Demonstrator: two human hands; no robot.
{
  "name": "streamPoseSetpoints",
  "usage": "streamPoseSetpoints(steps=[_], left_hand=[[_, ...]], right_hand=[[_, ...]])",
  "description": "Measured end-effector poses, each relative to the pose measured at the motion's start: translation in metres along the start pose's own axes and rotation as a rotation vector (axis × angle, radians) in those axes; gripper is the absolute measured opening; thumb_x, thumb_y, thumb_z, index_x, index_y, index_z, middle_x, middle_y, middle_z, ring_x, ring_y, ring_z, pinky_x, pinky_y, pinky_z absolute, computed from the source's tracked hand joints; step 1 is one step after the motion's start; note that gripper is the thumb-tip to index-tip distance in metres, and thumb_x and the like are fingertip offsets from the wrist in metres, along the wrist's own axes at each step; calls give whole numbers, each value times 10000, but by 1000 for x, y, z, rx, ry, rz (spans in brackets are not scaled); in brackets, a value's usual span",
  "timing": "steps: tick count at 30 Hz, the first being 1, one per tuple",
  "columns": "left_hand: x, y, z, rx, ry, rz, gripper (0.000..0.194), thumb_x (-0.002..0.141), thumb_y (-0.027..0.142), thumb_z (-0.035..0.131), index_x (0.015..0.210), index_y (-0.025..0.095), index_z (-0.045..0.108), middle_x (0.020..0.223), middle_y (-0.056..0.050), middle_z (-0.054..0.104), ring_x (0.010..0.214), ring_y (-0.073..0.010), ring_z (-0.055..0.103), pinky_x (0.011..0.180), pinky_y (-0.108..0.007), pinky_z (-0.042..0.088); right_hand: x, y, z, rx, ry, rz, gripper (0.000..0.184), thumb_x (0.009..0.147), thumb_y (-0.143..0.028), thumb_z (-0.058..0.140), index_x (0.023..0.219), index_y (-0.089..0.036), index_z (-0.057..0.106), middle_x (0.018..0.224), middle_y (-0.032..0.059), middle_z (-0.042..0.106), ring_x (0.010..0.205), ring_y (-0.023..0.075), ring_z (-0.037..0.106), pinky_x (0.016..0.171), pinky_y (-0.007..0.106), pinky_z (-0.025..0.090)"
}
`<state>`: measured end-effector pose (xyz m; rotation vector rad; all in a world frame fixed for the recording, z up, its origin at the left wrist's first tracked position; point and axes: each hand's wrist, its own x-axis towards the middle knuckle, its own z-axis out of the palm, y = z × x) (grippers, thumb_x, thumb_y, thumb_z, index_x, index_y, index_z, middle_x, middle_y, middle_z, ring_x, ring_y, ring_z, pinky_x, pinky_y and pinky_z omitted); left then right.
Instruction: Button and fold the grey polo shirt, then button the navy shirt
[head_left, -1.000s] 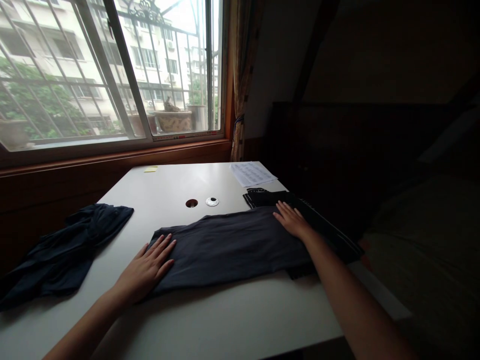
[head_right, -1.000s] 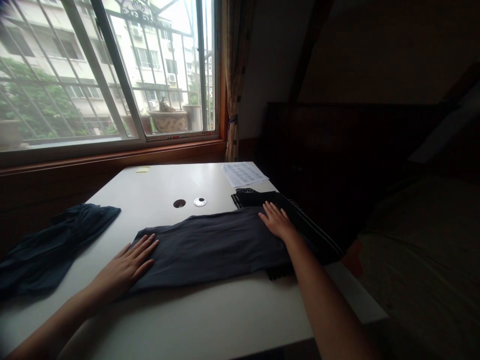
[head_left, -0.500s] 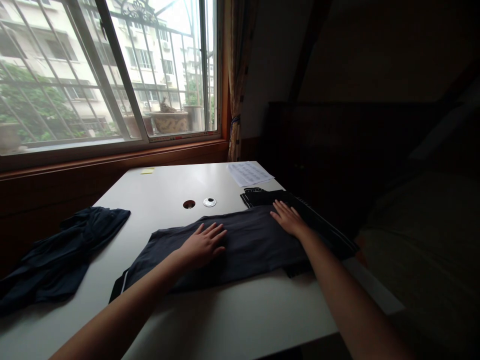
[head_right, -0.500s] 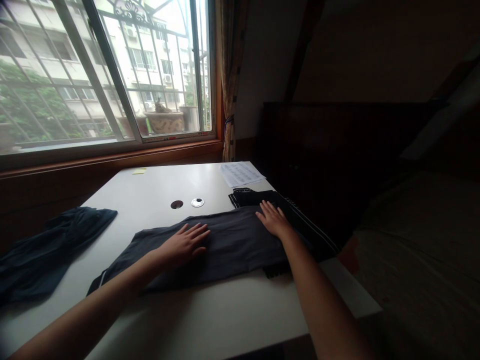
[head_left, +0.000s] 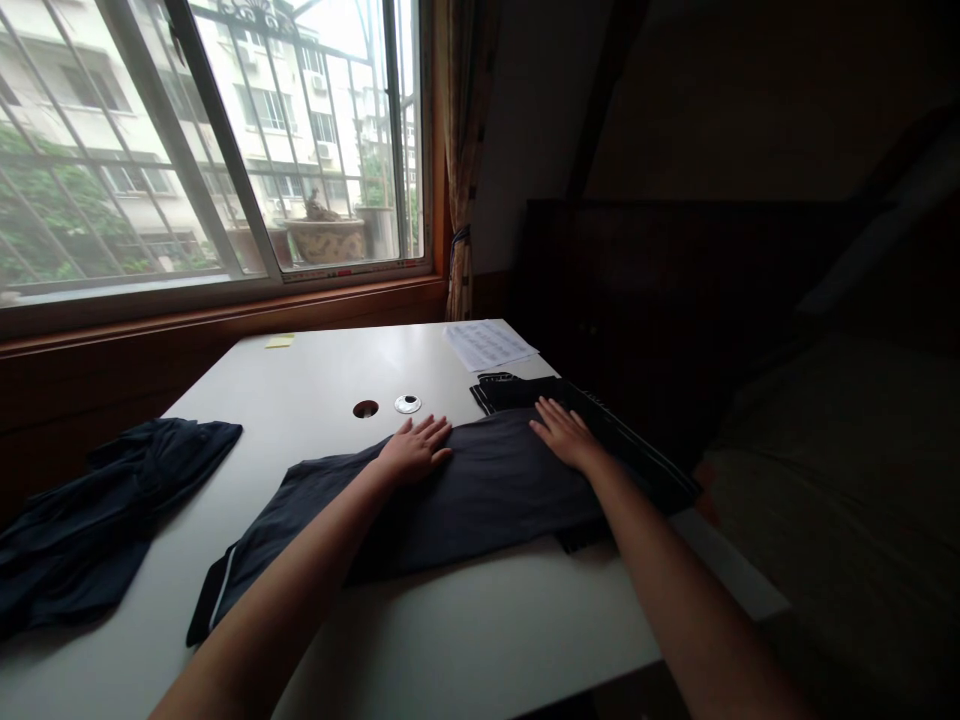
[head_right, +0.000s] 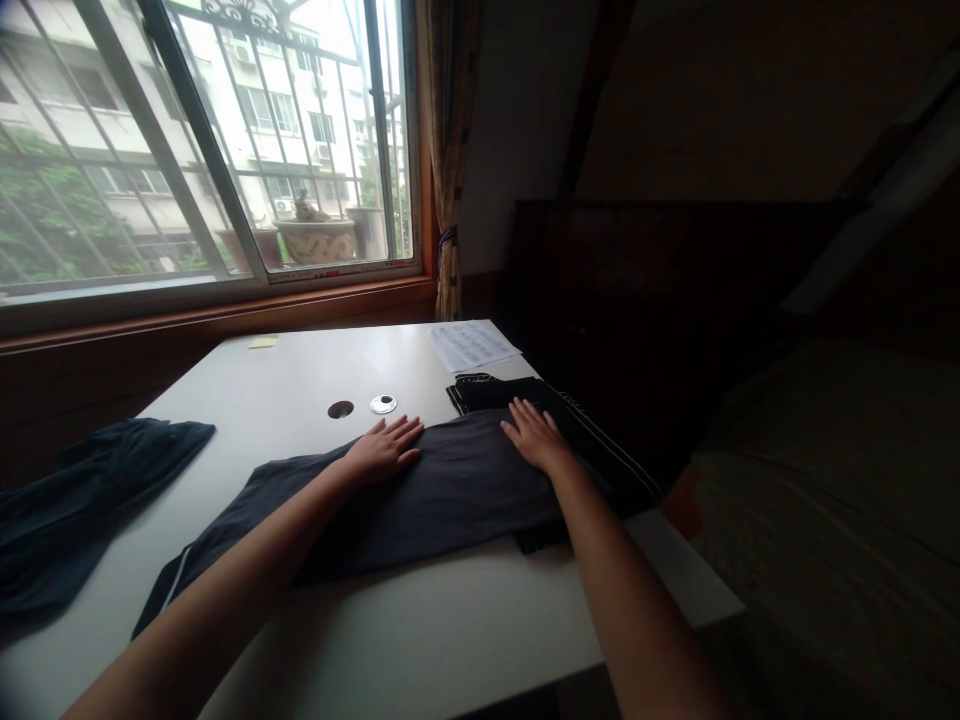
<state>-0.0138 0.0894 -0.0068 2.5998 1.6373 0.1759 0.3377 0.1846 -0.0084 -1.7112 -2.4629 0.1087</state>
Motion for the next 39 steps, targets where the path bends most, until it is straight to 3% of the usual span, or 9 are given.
streamPoseSetpoints(steps=[10,18,27,39], left_hand=[[-24,-15,-4,-11,-1,-19,645,1015,608,230,1582,301,237,1650,-29,220,1535,-268,170,1234,-538,104],[-44,-29,-8,-15,-7,-203,650,1022,597,195,1582,270,243,1658,-40,177,1544,-278,109,1217,-584,127],[-47,-31,-6,-14,6,-233,622,1024,583,226,1576,300,252,1656,-26,186,1545,-270,104,1219,-575,132],[-46,-30,-9,-26,7,-218,617,1021,589,228,1557,295,312,1641,-28,245,1537,-276,158,1212,-603,128]], right_hand=[[-2,-2,-3,-3,-2,-4,706,997,-621,150,1588,-246,246,1666,2,175,1541,210,134,1246,472,138],[0,0,-1,0,15,-7,704,1002,-607,171,1579,-217,270,1662,13,191,1538,206,147,1243,487,150],[1,1,1,10,20,-6,673,1005,-601,196,1580,-259,272,1662,10,194,1536,228,159,1241,492,154],[0,1,0,11,24,-8,687,1008,-598,188,1575,-223,286,1658,19,205,1535,214,162,1242,491,156]])
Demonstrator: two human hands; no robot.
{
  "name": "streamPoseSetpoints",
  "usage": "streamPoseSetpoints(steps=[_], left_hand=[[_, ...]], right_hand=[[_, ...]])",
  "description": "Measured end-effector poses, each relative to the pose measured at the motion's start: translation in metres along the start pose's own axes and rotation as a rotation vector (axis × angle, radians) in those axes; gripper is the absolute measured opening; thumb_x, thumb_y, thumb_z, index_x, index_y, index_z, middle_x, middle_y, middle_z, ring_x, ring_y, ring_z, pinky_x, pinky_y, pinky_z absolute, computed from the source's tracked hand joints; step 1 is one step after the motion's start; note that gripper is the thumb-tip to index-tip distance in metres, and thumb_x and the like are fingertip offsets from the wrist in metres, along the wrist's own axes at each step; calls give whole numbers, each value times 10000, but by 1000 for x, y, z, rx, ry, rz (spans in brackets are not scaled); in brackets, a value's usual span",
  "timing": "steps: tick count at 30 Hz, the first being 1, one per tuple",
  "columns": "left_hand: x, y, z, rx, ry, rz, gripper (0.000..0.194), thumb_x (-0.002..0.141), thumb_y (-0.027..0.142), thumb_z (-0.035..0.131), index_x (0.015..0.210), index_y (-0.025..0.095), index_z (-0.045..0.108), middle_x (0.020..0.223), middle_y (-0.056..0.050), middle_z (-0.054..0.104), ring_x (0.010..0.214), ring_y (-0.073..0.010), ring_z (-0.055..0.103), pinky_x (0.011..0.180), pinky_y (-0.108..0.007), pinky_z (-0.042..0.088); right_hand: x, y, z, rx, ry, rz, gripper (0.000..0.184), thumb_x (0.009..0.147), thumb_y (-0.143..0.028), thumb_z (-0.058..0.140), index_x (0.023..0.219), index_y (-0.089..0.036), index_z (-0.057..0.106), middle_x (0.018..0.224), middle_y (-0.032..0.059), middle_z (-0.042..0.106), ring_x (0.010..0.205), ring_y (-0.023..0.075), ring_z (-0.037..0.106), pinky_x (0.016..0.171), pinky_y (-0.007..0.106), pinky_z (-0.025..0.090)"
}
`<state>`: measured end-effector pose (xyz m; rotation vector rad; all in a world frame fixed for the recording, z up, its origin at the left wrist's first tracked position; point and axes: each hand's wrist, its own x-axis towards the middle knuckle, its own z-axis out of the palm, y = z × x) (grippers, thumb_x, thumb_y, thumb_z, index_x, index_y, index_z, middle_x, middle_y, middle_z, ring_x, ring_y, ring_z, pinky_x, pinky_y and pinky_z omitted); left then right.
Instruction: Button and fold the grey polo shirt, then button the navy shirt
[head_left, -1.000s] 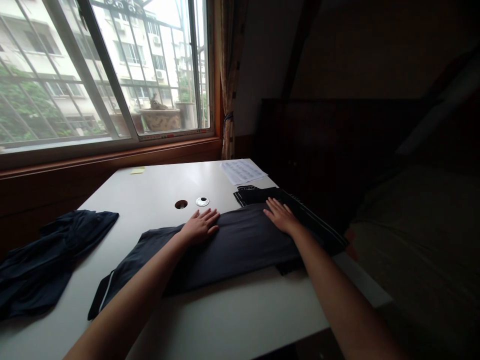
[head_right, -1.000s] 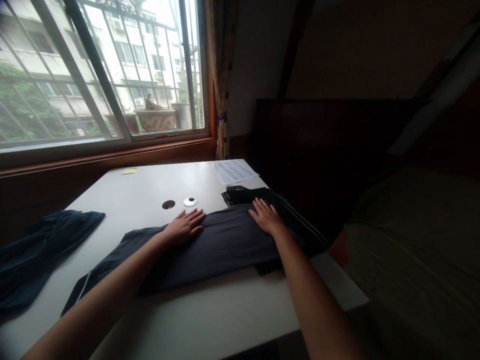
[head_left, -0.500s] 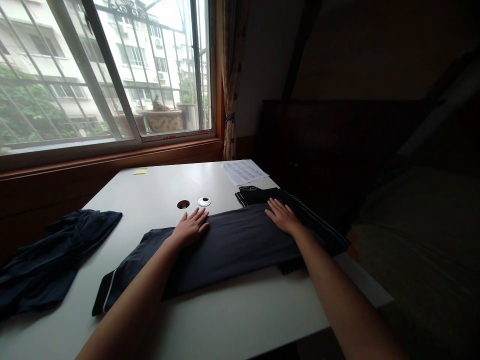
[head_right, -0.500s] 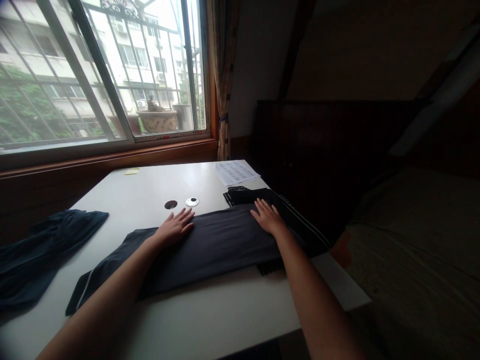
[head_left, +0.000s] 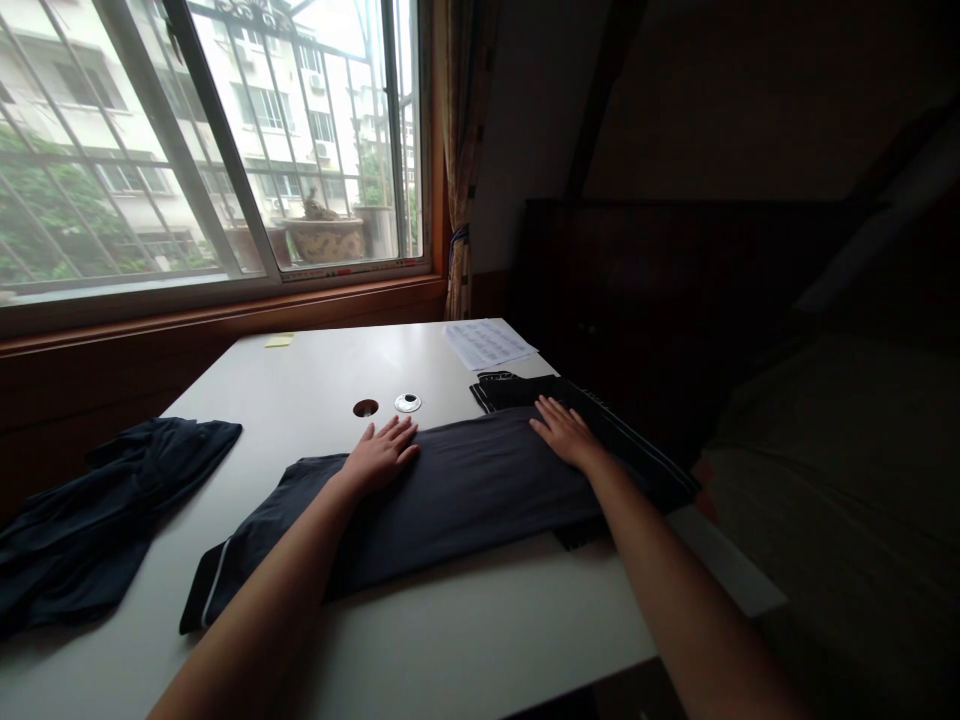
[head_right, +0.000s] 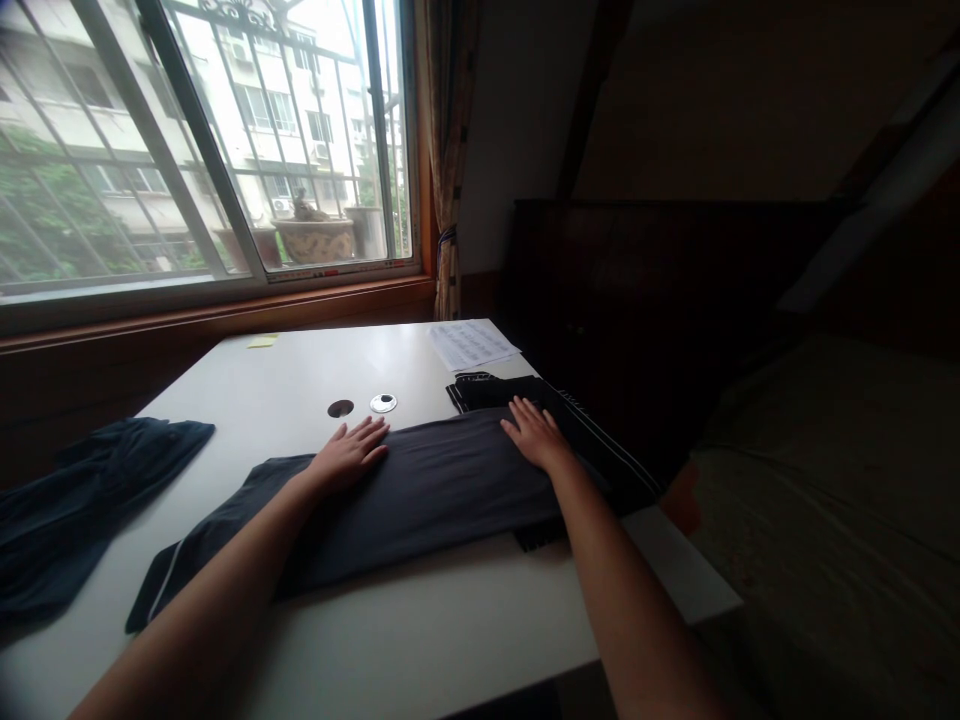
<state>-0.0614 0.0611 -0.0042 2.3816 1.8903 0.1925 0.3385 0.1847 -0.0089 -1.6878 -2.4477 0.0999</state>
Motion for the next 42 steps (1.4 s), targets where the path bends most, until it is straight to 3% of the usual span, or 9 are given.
streamPoseSetpoints(steps=[14,21,24,27,31,34,38,42], left_hand=[[-1,1,-3,-20,-22,3,593,1024,572,242,1557,320,304,1645,-12,236,1537,-277,156,1213,-590,121],[1,-9,-4,-48,-46,18,619,1020,599,218,1562,311,294,1654,-29,205,1539,-266,151,1222,-554,129],[-4,-25,-11,-64,-67,21,642,1010,612,251,1564,291,295,1654,-51,210,1529,-281,191,1212,-536,194],[-22,-57,-21,-89,-32,16,658,1000,622,260,1541,258,355,1639,-82,272,1501,-281,279,1193,-489,276],[-66,-110,-33,-251,131,32,675,941,662,390,1442,224,505,1522,-121,472,1347,-285,500,1133,-443,385],[-101,-137,-40,-329,154,-85,594,850,689,539,1230,254,680,1260,-99,659,1157,-299,614,1005,-426,488],[-126,-143,-44,-458,158,-191,521,819,680,596,1085,258,747,1132,-71,690,1066,-277,646,960,-379,512],[-122,-138,-41,-487,168,-221,565,783,700,618,1056,224,753,1052,-86,695,996,-276,661,894,-376,538]], right_hand=[[-1,-3,-2,-10,5,5,670,1009,-584,198,1569,-231,298,1653,15,222,1534,199,167,1239,488,168],[-2,-3,-1,-9,2,2,655,1012,-580,191,1571,-255,296,1655,15,221,1534,206,169,1237,483,169],[-1,-2,-1,-6,9,0,656,1013,-575,195,1567,-241,304,1653,17,224,1533,201,174,1236,485,169],[-1,-1,0,4,19,-6,665,1010,-580,202,1565,-229,309,1651,20,231,1532,202,176,1237,489,166],[0,-2,0,16,19,-3,660,1008,-584,211,1566,-245,309,1651,25,236,1530,214,183,1236,491,166],[1,-2,-1,18,12,7,653,1008,-582,218,1565,-254,311,1651,25,233,1531,217,183,1235,493,167],[0,-2,0,18,18,10,647,1009,-578,220,1562,-257,317,1650,21,240,1530,214,187,1237,488,164],[0,-1,1,13,25,8,658,1009,-578,221,1563,-235,314,1647,22,248,1529,206,187,1240,483,164]])
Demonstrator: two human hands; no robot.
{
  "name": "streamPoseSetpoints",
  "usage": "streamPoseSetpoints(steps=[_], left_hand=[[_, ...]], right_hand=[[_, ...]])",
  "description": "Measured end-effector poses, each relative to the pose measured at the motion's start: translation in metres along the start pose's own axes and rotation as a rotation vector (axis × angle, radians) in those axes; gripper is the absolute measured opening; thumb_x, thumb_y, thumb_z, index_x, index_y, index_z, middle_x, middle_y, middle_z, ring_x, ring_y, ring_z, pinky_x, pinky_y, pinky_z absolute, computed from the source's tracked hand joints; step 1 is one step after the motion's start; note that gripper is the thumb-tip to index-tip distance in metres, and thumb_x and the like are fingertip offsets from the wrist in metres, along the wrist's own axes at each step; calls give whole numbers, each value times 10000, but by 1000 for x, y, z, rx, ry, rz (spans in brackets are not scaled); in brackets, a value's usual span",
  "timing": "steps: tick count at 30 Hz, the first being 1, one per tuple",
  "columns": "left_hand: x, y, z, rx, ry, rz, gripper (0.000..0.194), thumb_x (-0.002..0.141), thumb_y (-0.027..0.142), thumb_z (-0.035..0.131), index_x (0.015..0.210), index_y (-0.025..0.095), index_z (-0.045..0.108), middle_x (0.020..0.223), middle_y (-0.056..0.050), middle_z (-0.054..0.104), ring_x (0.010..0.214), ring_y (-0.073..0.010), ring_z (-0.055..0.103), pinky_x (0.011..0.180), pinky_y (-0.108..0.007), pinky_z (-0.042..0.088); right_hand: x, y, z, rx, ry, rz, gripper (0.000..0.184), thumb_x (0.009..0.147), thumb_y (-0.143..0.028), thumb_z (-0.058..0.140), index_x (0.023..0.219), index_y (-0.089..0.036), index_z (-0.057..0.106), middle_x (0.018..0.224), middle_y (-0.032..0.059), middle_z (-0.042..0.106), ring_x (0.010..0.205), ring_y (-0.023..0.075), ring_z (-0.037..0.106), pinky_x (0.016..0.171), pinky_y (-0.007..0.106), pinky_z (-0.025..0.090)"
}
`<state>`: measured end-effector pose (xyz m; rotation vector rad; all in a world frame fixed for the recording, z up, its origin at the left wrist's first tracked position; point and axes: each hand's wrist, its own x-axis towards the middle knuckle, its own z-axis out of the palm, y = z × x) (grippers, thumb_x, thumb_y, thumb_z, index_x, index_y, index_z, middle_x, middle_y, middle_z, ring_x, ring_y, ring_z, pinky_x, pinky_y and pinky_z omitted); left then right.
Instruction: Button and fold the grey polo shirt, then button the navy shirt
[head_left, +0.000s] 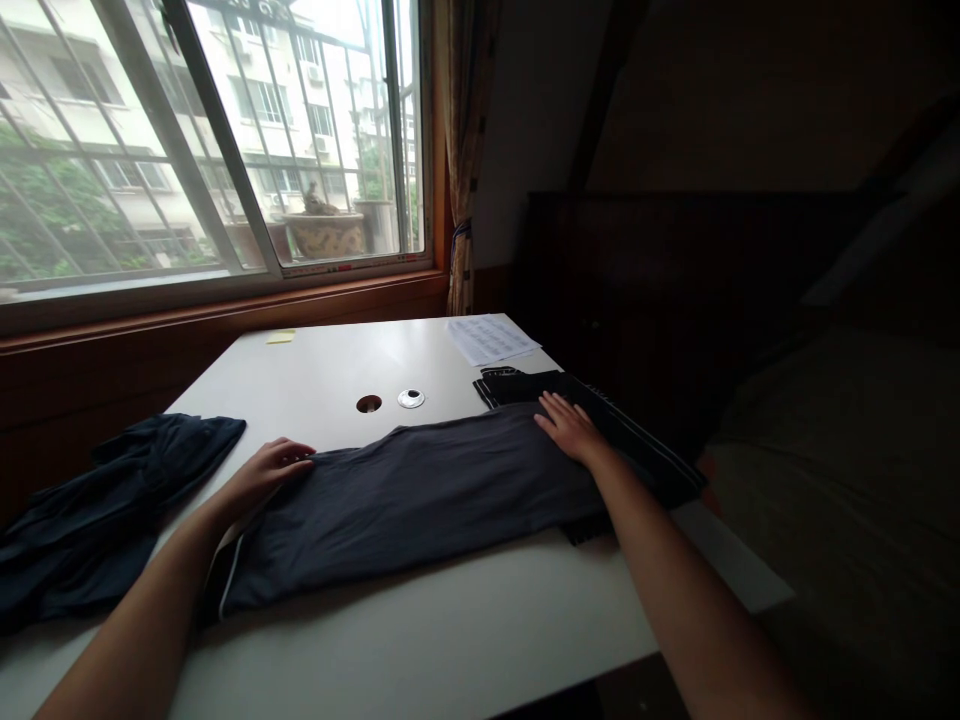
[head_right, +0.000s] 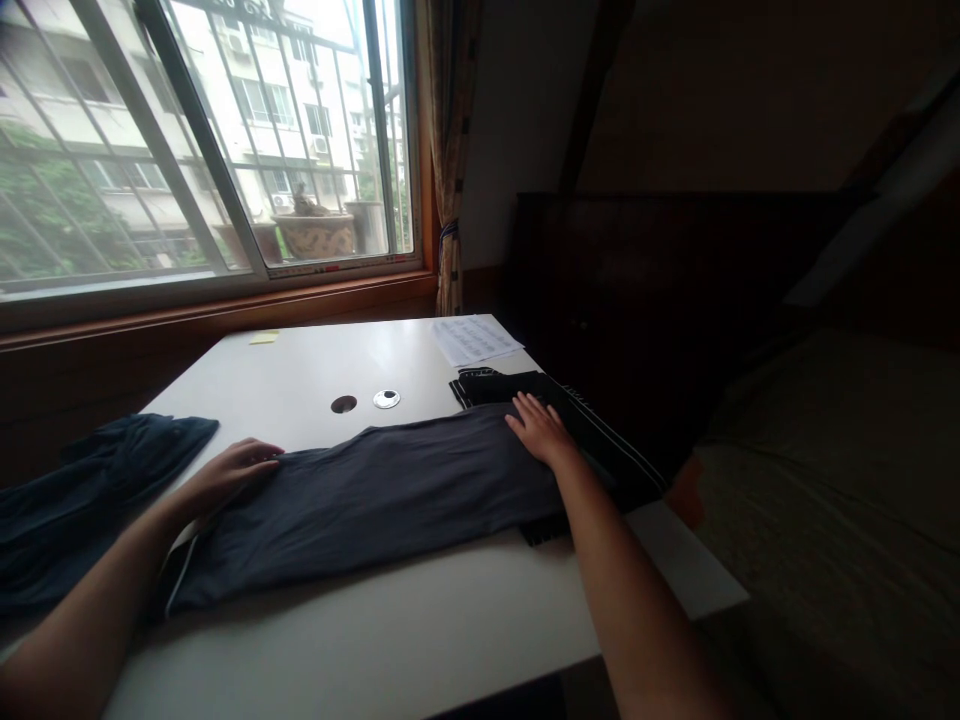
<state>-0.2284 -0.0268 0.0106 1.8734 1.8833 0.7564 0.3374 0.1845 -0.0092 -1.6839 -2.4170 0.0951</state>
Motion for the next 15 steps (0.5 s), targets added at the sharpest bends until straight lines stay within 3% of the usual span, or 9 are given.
streamPoseSetpoints(steps=[4,15], left_hand=[[6,-3,5,20,27,0,566,784,709,601,996,207,755,984,-85,693,917,-263,661,811,-361,542],[9,-17,12,110,123,48,511,809,682,563,921,220,752,943,-77,663,916,-254,610,865,-394,507]], right_hand=[[0,0,-1,-4,-2,0,649,1009,-568,232,1559,-235,324,1645,19,253,1527,209,196,1239,489,172],[0,0,-1,-9,-1,-1,628,1004,-557,242,1553,-267,341,1639,18,271,1523,226,212,1231,497,193]])
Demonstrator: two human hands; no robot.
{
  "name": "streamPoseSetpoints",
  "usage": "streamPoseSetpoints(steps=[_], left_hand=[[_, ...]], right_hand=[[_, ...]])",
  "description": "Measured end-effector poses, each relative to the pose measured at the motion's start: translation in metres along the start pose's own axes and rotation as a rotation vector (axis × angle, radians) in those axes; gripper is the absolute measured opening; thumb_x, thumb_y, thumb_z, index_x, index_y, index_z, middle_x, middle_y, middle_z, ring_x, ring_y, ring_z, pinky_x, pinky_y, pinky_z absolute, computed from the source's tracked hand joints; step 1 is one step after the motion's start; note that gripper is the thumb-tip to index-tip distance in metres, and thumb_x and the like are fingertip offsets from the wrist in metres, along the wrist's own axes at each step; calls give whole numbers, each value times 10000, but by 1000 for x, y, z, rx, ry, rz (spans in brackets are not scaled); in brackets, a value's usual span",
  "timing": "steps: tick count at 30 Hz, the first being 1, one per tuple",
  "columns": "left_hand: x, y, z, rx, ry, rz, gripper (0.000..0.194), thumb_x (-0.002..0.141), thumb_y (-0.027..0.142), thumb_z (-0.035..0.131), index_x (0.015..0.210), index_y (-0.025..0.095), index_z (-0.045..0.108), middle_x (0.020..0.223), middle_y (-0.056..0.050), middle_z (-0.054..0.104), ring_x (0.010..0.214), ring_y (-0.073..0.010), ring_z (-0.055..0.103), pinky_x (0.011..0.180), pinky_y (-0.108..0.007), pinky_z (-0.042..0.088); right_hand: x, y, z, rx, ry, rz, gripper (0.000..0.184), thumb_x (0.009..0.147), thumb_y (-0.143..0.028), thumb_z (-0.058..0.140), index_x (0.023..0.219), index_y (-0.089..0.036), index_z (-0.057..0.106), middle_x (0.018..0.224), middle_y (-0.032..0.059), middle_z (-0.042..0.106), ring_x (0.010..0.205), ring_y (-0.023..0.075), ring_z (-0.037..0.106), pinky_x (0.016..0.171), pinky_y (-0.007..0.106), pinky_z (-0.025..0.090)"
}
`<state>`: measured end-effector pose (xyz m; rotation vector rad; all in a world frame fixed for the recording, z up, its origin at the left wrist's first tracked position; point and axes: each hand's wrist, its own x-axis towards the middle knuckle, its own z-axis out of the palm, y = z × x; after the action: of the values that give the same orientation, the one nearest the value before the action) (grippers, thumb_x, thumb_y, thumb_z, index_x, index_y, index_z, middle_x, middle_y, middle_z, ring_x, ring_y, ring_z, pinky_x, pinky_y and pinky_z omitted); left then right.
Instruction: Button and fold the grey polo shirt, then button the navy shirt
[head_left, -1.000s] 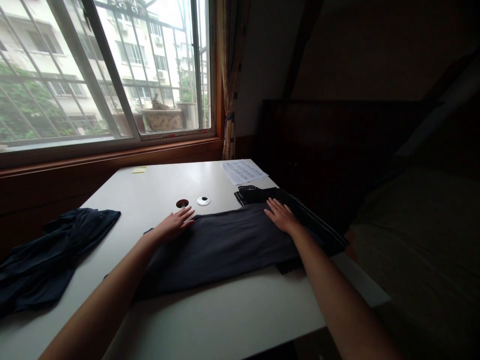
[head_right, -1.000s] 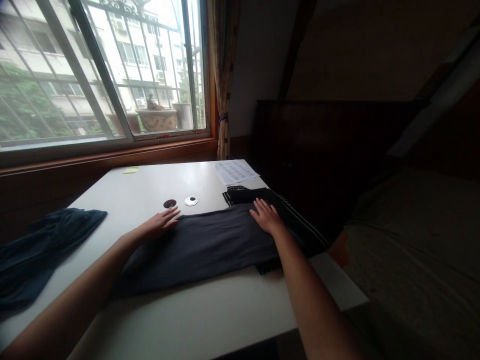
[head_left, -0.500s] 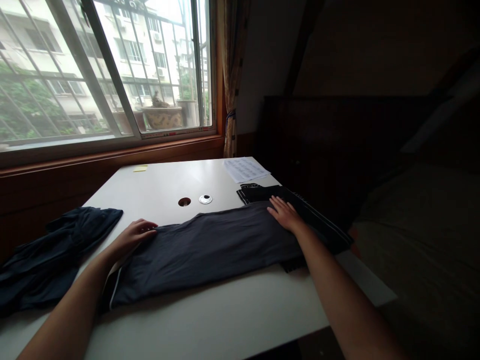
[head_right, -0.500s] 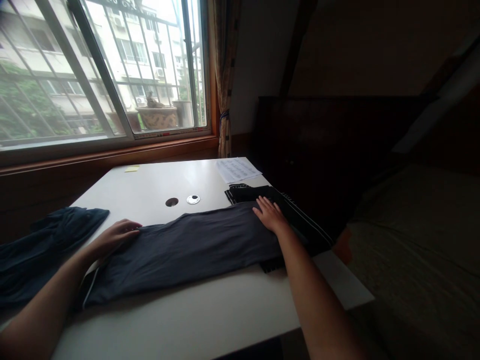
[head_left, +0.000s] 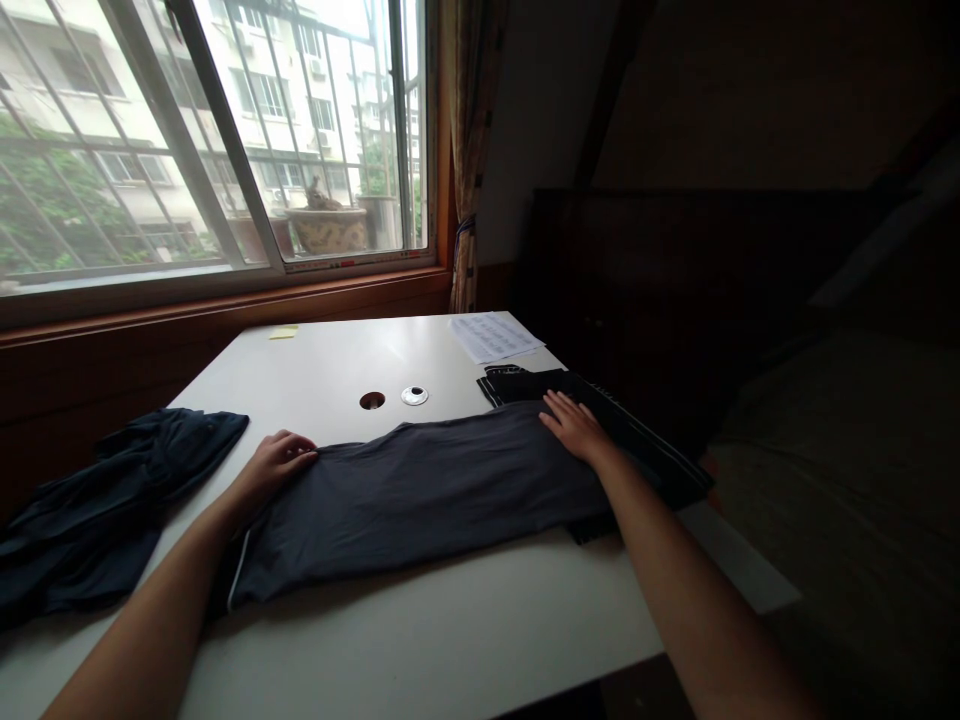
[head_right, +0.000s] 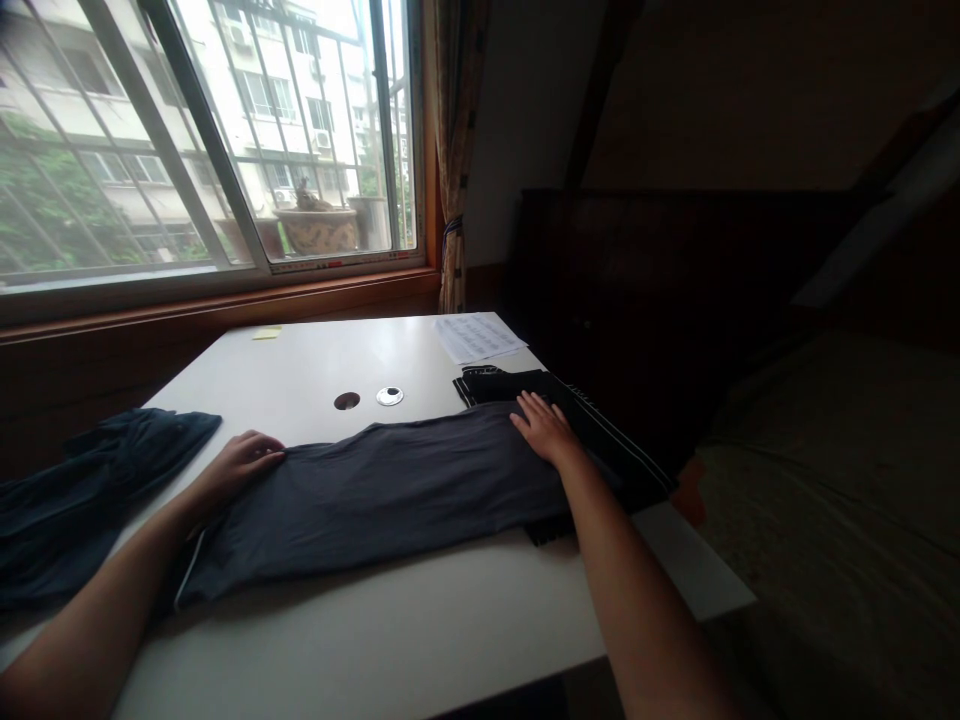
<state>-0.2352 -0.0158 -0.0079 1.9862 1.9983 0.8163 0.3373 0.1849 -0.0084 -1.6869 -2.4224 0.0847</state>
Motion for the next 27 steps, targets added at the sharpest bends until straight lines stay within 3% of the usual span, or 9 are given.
streamPoseSetpoints(steps=[12,19,23,27], left_hand=[[-4,-6,0,-93,26,-5,517,837,676,560,1004,219,735,1014,-84,655,954,-251,639,876,-381,532],[-18,2,-17,-124,40,18,569,874,686,501,1150,229,697,1283,-104,631,1135,-282,632,993,-427,522],[-17,34,-15,68,50,183,492,946,613,458,1214,266,683,1409,-79,578,1286,-292,552,1099,-464,451],[-24,97,16,199,-53,360,493,997,554,409,1389,302,570,1536,-35,472,1458,-280,370,1209,-501,314]], right_hand=[[1,2,2,-2,25,-4,620,1007,-540,254,1540,-245,366,1630,18,295,1518,212,227,1229,488,201],[1,2,3,-10,29,-2,607,1012,-529,254,1537,-249,373,1628,16,303,1517,211,233,1227,476,211],[1,1,3,-10,29,-1,597,1012,-524,257,1537,-266,373,1626,12,306,1516,214,234,1225,477,214],[0,0,2,-7,24,-4,590,1013,-516,257,1537,-272,374,1627,13,306,1516,216,236,1225,481,210]])
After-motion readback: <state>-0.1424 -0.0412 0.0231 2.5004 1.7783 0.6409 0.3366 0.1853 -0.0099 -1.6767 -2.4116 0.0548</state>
